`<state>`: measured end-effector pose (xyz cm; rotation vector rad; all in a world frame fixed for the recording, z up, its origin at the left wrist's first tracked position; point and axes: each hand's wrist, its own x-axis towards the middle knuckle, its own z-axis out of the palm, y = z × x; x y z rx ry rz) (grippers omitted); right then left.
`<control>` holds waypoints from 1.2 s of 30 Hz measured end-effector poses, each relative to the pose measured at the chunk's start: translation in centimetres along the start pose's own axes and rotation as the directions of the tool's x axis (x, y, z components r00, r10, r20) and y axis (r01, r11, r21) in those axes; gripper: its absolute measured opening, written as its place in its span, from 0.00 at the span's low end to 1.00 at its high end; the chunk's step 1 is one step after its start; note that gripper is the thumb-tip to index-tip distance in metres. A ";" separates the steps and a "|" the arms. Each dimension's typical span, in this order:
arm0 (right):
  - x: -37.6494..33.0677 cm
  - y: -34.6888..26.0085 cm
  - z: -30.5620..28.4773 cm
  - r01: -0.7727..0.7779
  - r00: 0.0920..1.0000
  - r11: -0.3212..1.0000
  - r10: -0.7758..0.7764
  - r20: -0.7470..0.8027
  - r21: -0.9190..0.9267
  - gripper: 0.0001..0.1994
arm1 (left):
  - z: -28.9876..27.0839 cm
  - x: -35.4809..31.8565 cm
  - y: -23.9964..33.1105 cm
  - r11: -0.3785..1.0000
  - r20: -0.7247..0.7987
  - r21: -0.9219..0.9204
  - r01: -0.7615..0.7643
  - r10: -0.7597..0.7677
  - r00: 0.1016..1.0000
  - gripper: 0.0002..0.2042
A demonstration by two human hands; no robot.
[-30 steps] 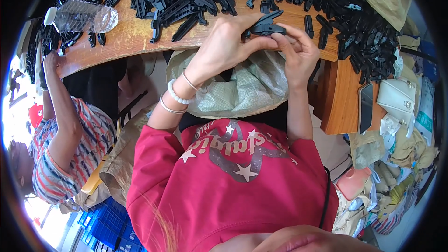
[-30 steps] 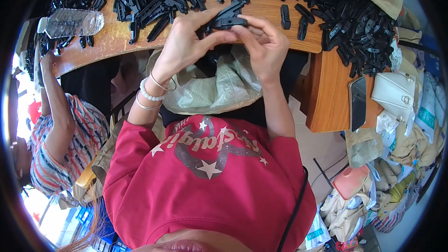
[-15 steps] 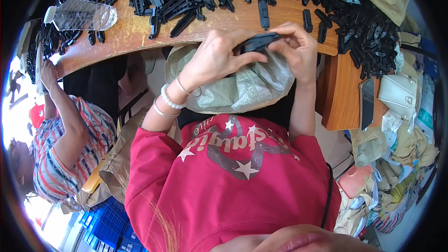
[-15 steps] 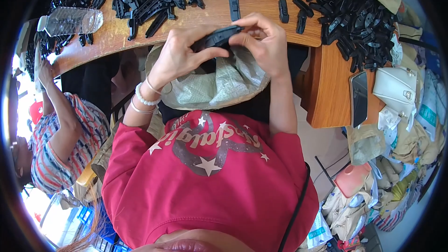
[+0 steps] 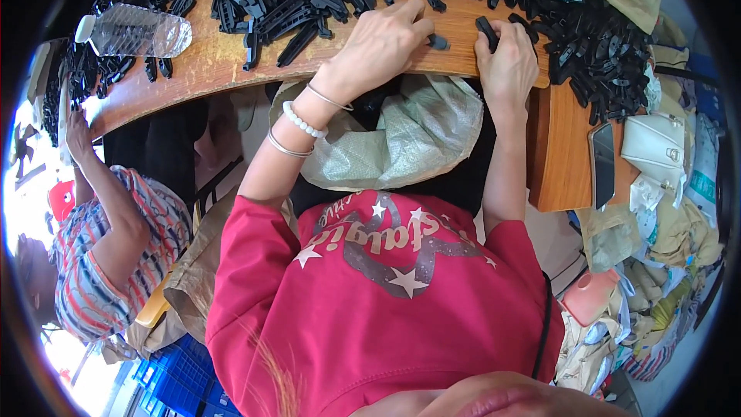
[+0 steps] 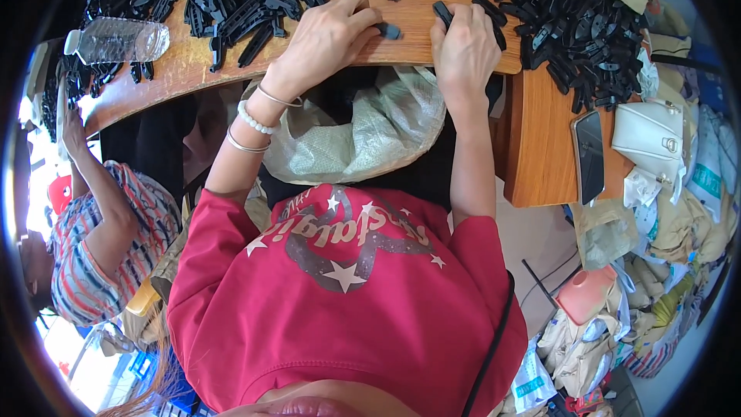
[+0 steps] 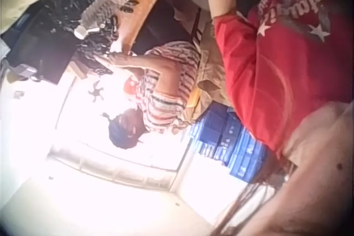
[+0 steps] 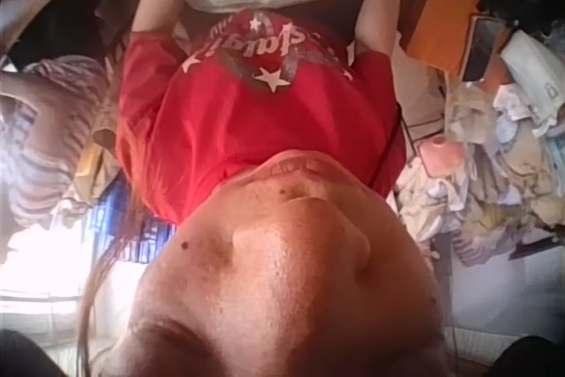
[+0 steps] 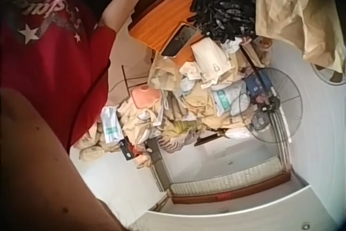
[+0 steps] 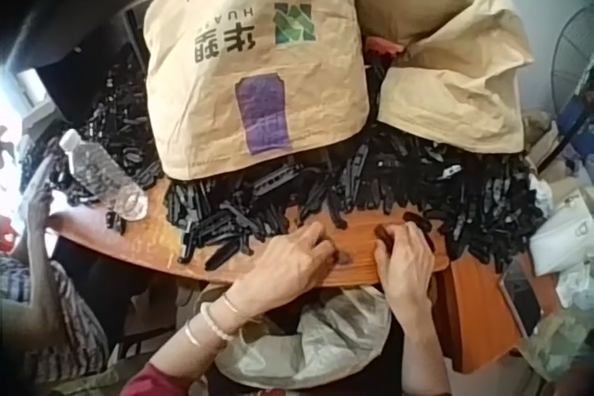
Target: Assembling small black plastic components by hand at a workbench.
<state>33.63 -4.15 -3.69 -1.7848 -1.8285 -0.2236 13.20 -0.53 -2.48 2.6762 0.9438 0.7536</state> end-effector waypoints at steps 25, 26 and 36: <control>-1.7 -5.5 -2.6 -0.278 0.953 0.184 0.177 0.246 0.943 0.11 | -2.6 -2.0 4.0 0.685 0.036 -0.660 0.308 -0.381 0.924 0.17; -1.4 -5.8 -2.8 -0.264 0.945 0.103 0.226 0.236 0.959 0.12 | -2.7 -2.1 3.9 0.685 0.036 -0.660 0.309 -0.382 0.924 0.17; -3.4 -2.6 -1.6 -0.229 0.973 0.453 0.125 0.193 0.862 0.11 | -2.0 -2.0 4.5 0.494 0.153 -0.775 0.394 -0.459 0.875 0.13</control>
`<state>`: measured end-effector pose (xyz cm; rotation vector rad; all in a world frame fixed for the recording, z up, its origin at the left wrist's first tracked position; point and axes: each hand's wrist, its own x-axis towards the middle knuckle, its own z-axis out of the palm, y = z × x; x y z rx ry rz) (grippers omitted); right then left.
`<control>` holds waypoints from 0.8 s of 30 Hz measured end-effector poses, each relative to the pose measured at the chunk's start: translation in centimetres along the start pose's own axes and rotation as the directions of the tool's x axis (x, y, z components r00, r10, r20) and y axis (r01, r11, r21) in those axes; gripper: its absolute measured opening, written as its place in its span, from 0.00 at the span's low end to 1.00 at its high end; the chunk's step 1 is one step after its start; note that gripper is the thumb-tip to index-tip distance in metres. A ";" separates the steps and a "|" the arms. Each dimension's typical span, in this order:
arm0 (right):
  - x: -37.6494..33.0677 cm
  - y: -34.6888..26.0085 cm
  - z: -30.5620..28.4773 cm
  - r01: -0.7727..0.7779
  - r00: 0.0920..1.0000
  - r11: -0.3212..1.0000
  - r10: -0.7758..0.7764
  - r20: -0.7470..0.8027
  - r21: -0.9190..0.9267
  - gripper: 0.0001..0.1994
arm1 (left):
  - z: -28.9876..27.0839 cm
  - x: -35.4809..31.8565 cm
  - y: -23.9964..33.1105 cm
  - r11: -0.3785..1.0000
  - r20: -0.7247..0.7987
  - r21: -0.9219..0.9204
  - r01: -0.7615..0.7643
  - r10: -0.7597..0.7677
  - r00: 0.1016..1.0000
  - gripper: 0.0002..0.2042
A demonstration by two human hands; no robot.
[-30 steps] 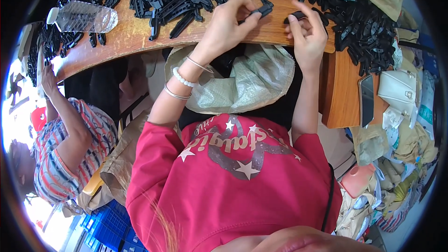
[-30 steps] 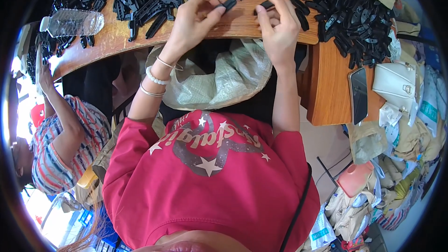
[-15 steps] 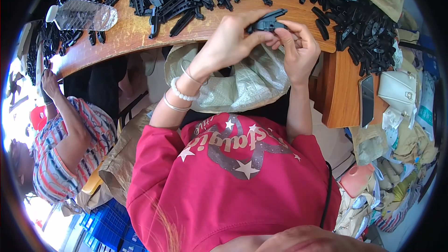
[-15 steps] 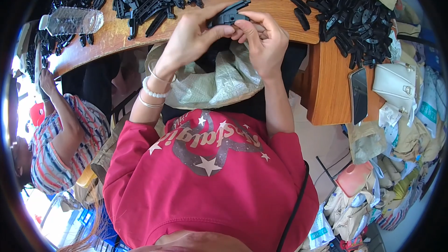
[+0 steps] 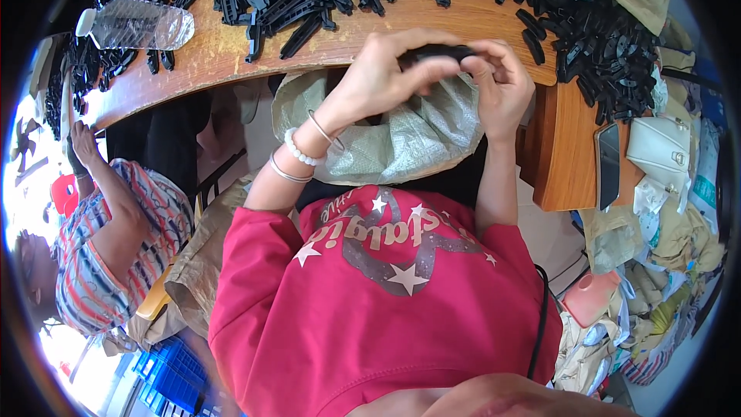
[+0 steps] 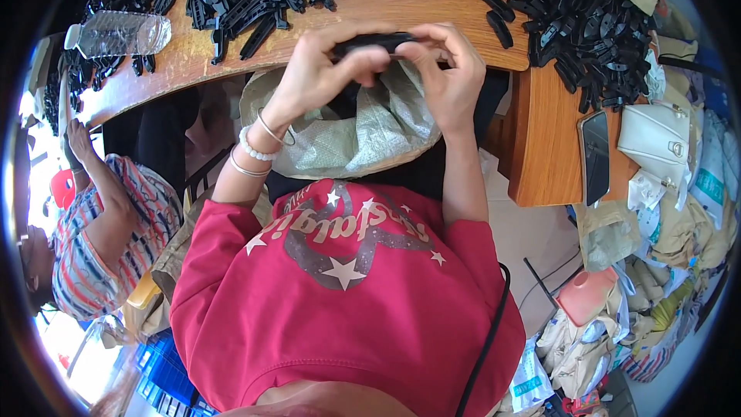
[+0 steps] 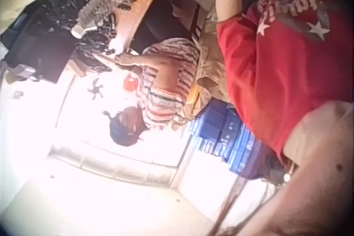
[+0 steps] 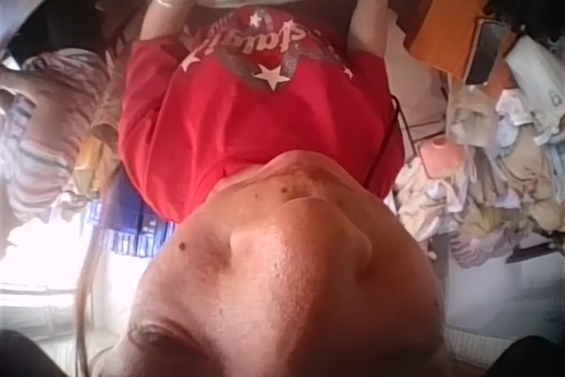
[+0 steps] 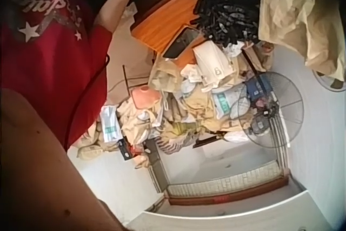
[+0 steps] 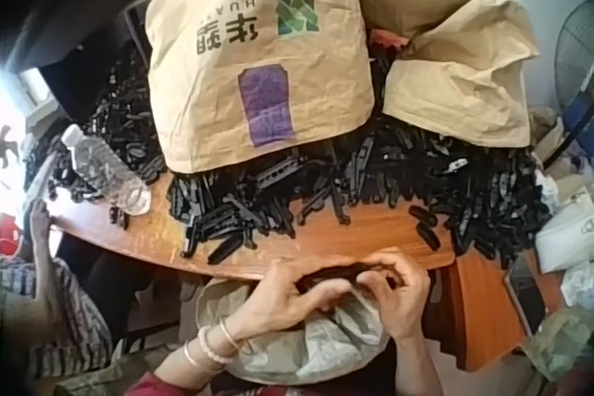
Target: Assembling small black plastic components by hand at a workbench.
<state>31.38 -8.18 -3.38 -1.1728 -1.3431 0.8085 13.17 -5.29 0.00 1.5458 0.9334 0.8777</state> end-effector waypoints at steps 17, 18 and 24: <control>1.8 1.3 -1.9 -0.001 0.981 0.889 -0.087 -0.171 -0.458 0.09 | -0.9 6.6 -3.3 0.417 -0.116 0.908 -0.037 0.338 0.934 0.06; 1.8 1.2 -1.6 0.020 0.982 0.914 -0.094 -0.163 -0.405 0.09 | -0.8 6.3 -3.5 0.417 -0.154 0.909 -0.011 0.359 0.920 0.06; 1.4 0.8 -0.8 -0.017 0.988 0.990 -0.004 -0.152 -0.137 0.08 | -1.7 6.8 -3.5 0.367 -0.143 0.930 -0.006 0.377 0.915 0.06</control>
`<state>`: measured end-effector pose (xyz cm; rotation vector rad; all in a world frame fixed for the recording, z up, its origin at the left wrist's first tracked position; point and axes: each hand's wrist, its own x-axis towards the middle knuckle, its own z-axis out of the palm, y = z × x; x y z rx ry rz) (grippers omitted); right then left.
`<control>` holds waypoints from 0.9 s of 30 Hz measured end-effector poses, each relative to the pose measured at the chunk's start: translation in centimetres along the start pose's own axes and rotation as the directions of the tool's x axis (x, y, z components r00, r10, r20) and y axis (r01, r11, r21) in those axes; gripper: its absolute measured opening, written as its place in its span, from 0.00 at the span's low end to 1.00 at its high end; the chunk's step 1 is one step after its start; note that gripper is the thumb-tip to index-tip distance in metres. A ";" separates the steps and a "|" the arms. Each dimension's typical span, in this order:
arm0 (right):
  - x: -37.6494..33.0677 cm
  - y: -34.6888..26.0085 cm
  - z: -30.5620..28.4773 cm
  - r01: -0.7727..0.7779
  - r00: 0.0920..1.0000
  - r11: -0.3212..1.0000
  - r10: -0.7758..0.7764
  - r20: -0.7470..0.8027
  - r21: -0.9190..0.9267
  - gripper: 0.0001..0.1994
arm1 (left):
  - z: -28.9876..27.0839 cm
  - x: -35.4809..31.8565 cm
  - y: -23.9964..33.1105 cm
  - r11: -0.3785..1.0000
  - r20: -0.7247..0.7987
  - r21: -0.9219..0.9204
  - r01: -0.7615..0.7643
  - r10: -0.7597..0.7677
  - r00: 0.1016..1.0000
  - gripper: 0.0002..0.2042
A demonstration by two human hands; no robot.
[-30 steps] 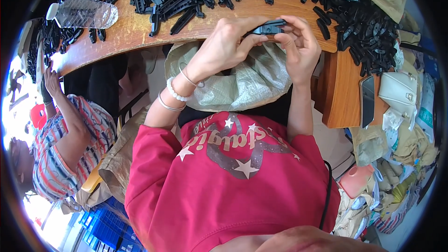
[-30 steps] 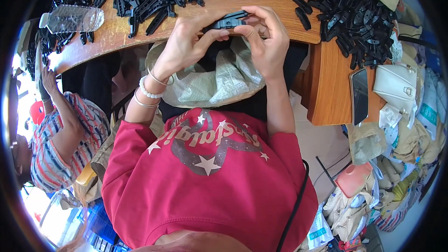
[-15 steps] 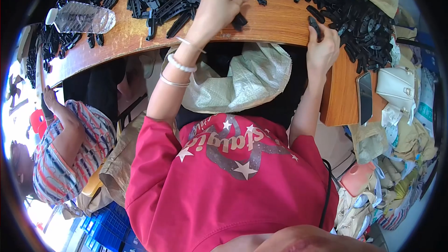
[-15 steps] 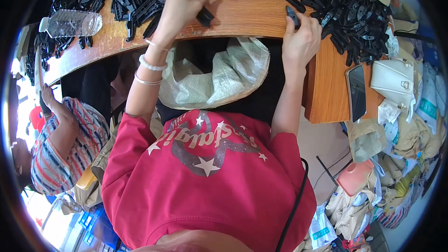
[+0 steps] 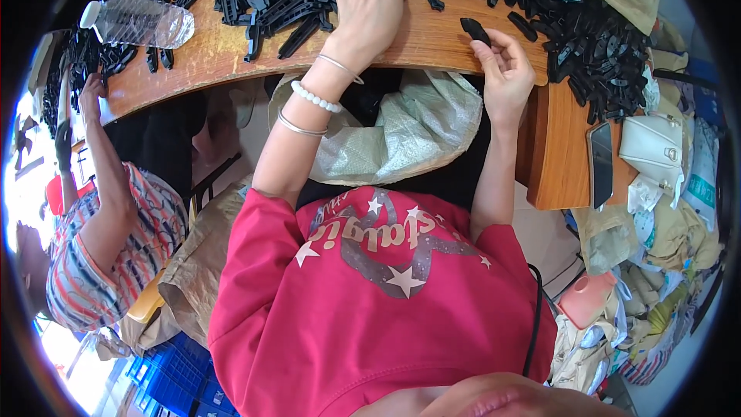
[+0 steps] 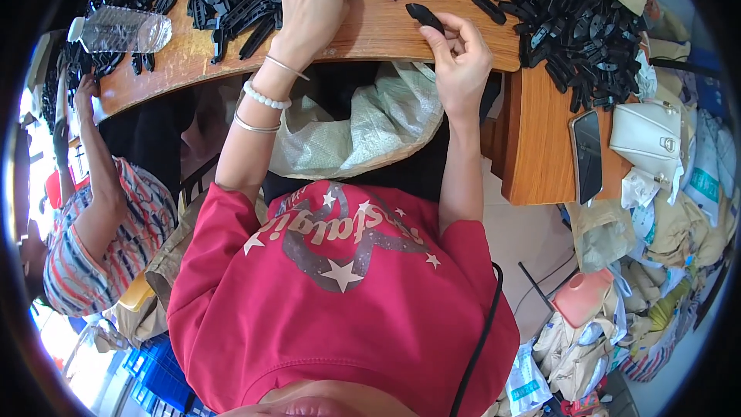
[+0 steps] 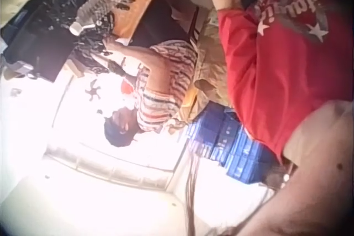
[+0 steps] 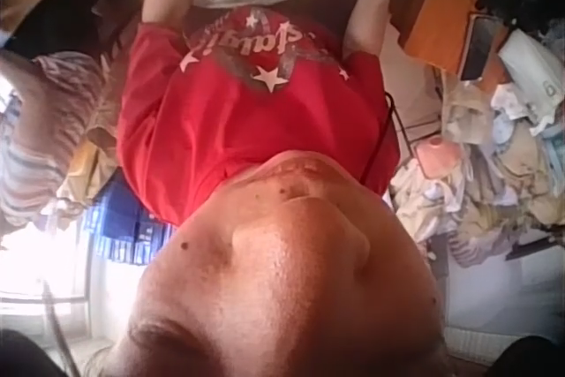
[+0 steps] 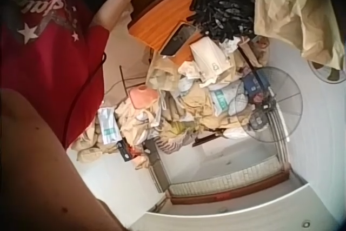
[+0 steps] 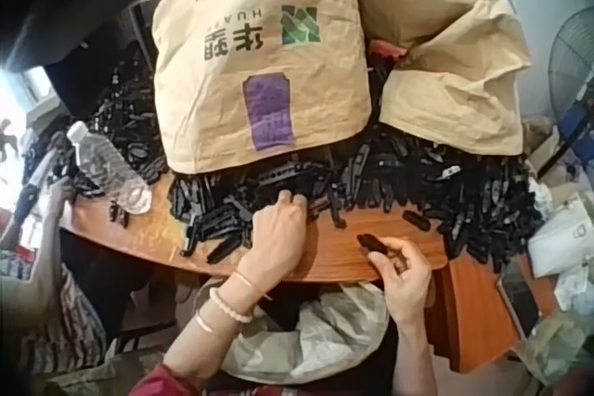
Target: Assembling small black plastic components by hand at a workbench.
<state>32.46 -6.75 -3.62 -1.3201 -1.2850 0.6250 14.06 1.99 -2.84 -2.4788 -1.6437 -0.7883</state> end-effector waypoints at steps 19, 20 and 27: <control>-1.3 -3.8 0.5 0.062 0.983 0.986 -0.087 0.159 0.154 0.06 | -5.1 -5.8 2.1 0.317 0.511 -0.796 0.515 -0.103 0.854 0.14; -1.3 -3.9 0.5 0.060 0.984 0.987 -0.084 0.156 0.152 0.06 | -5.4 -5.8 2.1 0.304 0.516 -0.789 0.533 -0.140 0.845 0.14; -1.6 -3.9 1.0 0.086 0.981 0.994 -0.097 0.169 0.072 0.07 | -7.0 -5.8 2.4 0.637 0.215 -0.760 0.128 0.060 0.975 0.15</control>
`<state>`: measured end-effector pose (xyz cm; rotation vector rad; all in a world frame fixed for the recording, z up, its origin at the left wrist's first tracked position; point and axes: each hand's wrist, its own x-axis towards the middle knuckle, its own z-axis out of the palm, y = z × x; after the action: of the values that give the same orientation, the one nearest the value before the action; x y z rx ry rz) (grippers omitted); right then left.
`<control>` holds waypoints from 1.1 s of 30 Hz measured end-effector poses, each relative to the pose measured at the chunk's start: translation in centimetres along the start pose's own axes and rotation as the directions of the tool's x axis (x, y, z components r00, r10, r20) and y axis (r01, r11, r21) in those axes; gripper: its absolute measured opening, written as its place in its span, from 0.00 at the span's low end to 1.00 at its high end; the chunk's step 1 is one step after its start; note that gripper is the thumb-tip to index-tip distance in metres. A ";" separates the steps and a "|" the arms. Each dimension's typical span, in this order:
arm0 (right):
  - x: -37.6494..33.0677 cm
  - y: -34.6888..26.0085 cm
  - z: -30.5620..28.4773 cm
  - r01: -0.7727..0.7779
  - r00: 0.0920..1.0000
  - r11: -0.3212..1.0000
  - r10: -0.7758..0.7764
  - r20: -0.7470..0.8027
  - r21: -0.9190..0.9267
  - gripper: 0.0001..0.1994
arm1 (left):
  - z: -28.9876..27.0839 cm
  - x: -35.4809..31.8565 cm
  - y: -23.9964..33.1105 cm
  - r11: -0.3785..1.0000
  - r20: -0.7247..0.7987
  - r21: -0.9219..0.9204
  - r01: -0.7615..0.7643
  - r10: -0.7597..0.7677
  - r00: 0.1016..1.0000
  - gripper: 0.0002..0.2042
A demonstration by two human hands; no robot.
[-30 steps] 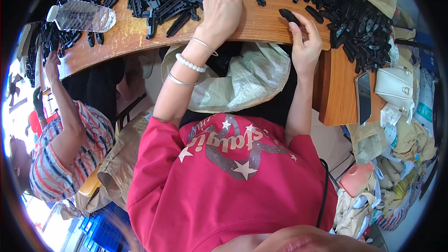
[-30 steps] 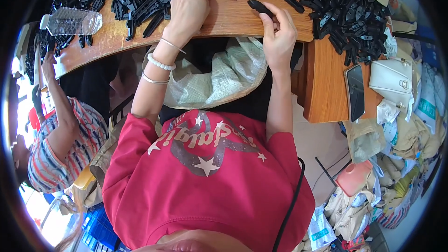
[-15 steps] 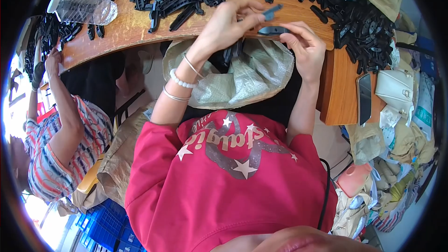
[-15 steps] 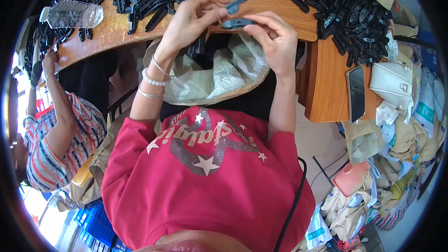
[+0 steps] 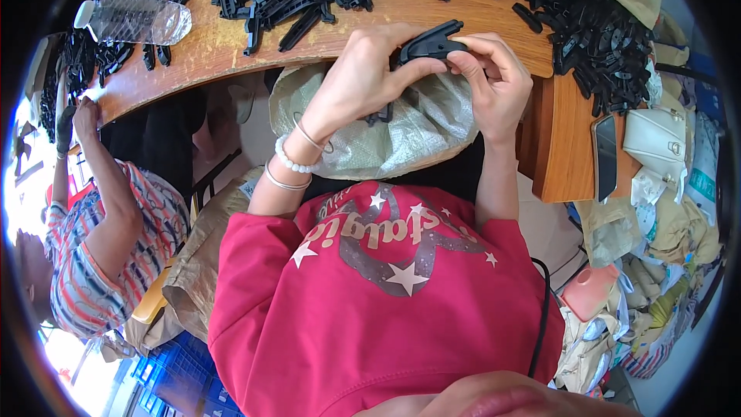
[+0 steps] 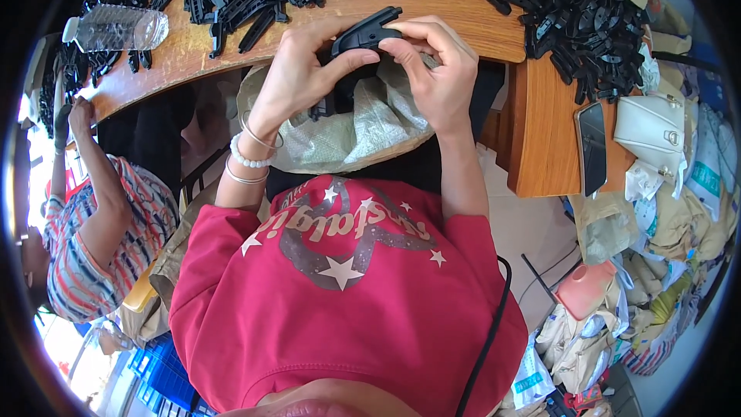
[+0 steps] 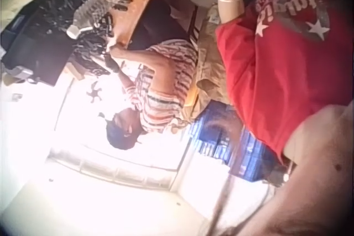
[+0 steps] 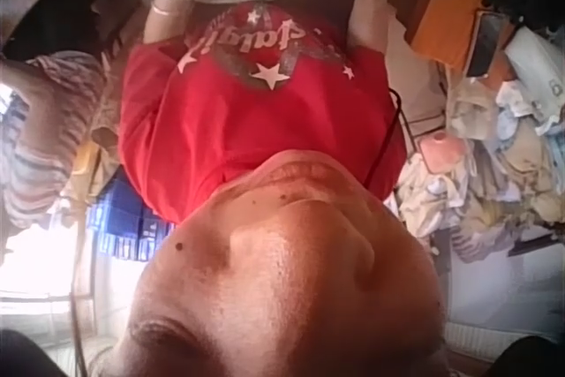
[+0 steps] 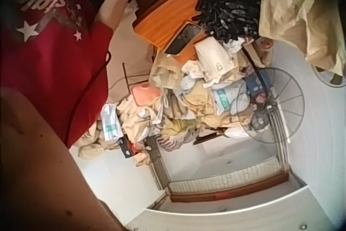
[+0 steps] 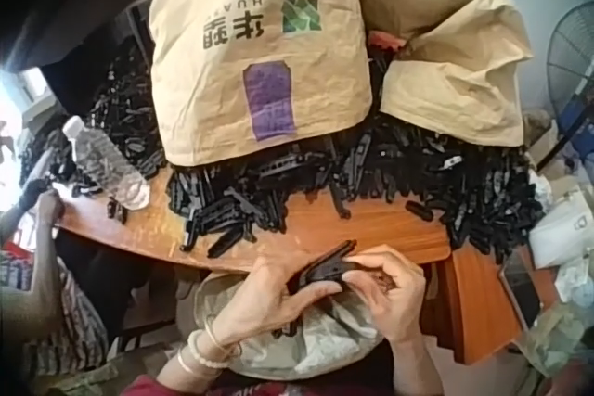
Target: Assembling small black plastic components by hand at a workbench.
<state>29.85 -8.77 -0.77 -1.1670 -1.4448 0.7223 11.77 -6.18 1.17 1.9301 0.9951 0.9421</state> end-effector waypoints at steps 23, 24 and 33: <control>4.1 6.2 -6.3 -0.119 0.906 0.714 -0.206 -0.369 -0.690 0.10 | 1.1 2.2 -2.4 0.904 0.012 0.397 -0.156 0.165 0.986 0.10; 4.3 6.4 -6.4 -0.126 0.930 0.610 -0.203 -0.308 -0.783 0.11 | 1.9 4.1 -2.8 0.877 -0.049 0.451 -0.163 0.206 0.977 0.11; 5.7 6.9 -3.3 0.056 0.975 0.531 -0.213 -0.069 -0.845 0.16 | 3.8 8.0 -5.9 0.786 -0.228 0.603 0.136 0.006 0.974 0.16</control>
<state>35.25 -1.72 -4.19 -1.7571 -1.7659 -0.2855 16.59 2.13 -3.51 2.3272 1.6545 0.8643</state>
